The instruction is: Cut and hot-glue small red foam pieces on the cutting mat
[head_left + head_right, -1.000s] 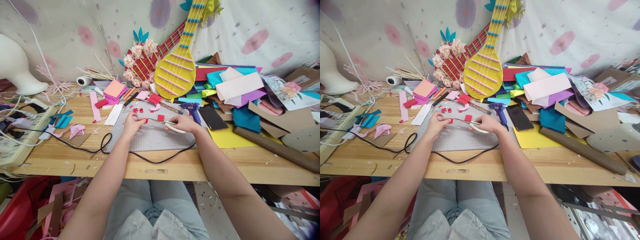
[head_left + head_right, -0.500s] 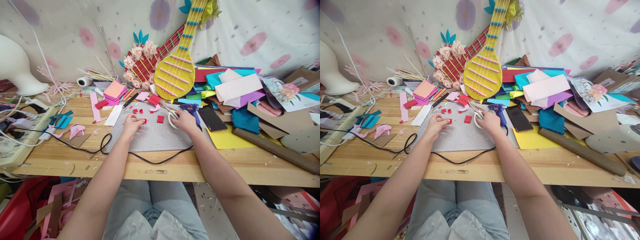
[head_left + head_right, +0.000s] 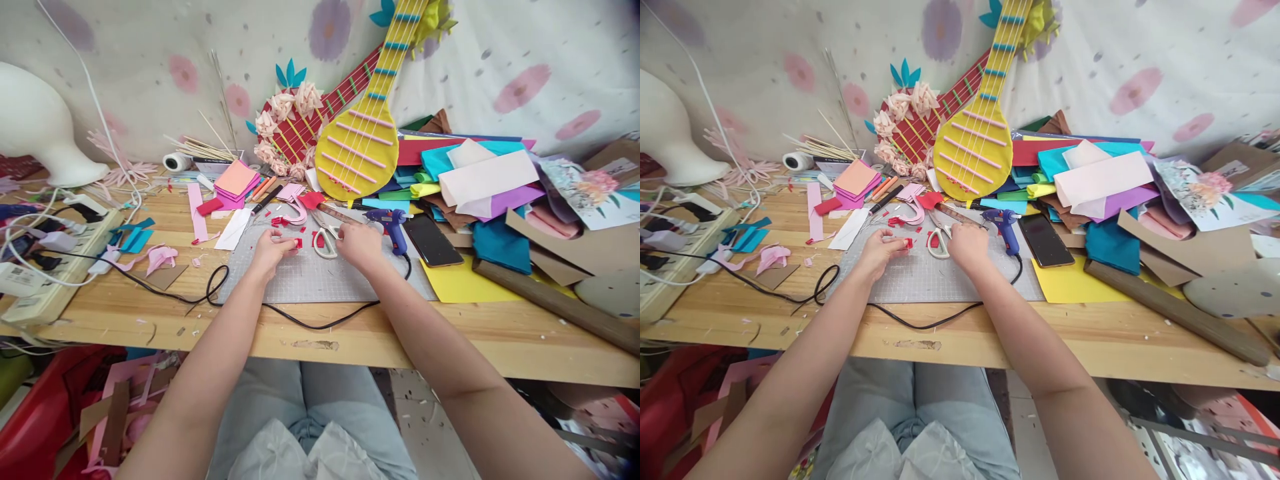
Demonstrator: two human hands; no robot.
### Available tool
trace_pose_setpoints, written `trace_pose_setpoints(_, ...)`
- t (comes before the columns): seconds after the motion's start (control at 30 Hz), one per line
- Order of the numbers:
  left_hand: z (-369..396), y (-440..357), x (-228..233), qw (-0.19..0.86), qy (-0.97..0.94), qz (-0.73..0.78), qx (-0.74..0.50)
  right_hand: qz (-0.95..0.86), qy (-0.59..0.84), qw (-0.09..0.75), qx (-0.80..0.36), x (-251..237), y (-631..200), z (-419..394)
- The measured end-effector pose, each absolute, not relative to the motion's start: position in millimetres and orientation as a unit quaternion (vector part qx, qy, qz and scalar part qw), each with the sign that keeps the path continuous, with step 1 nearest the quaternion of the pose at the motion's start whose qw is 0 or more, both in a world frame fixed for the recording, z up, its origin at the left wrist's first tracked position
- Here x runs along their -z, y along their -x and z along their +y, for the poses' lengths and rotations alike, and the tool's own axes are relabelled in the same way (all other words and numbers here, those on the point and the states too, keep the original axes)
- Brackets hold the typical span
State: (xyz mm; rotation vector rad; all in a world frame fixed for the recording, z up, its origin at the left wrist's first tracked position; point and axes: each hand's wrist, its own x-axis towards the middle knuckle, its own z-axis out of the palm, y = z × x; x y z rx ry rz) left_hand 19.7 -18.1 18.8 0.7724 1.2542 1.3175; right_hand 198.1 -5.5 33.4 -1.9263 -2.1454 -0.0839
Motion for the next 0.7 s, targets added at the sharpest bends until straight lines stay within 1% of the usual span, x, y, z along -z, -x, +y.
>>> trace_pose_setpoints(0.03,-18,-20,-19,0.55,-0.325,0.531,-0.556,-0.738,0.661,0.133,0.023,-33,-199,-4)
trace_pose_setpoints(0.1,-18,-21,-18,0.553,-0.328,0.528,-0.554,-0.753,0.632,0.184,0.001,-33,-200,-4)
trace_pose_setpoints(0.17,-18,-21,-16,0.557,-0.338,0.52,-0.552,-0.774,0.581,0.241,-0.069,-34,-195,-5)
trace_pose_setpoints(0.2,-18,-22,-15,0.56,-0.344,0.514,-0.551,-0.782,0.557,0.255,-0.121,-36,-191,-6)
trace_pose_setpoints(0.27,-18,-22,-15,0.567,-0.352,0.504,-0.548,-0.785,0.525,0.252,-0.212,-37,-180,-6)
trace_pose_setpoints(0.3,-19,-22,-14,0.57,-0.353,0.501,-0.547,-0.784,0.518,0.246,-0.237,-38,-174,-6)
trace_pose_setpoints(0.37,-19,-22,-15,0.572,-0.354,0.501,-0.545,-0.786,0.516,0.234,-0.247,-38,-164,-5)
trace_pose_setpoints(0.53,-19,-20,-16,0.568,-0.36,0.504,-0.542,-0.785,0.535,0.228,-0.214,-37,-156,-2)
trace_pose_setpoints(0.7,-20,-20,-18,0.568,-0.363,0.508,-0.537,-0.768,0.534,0.253,-0.247,-31,-160,3)
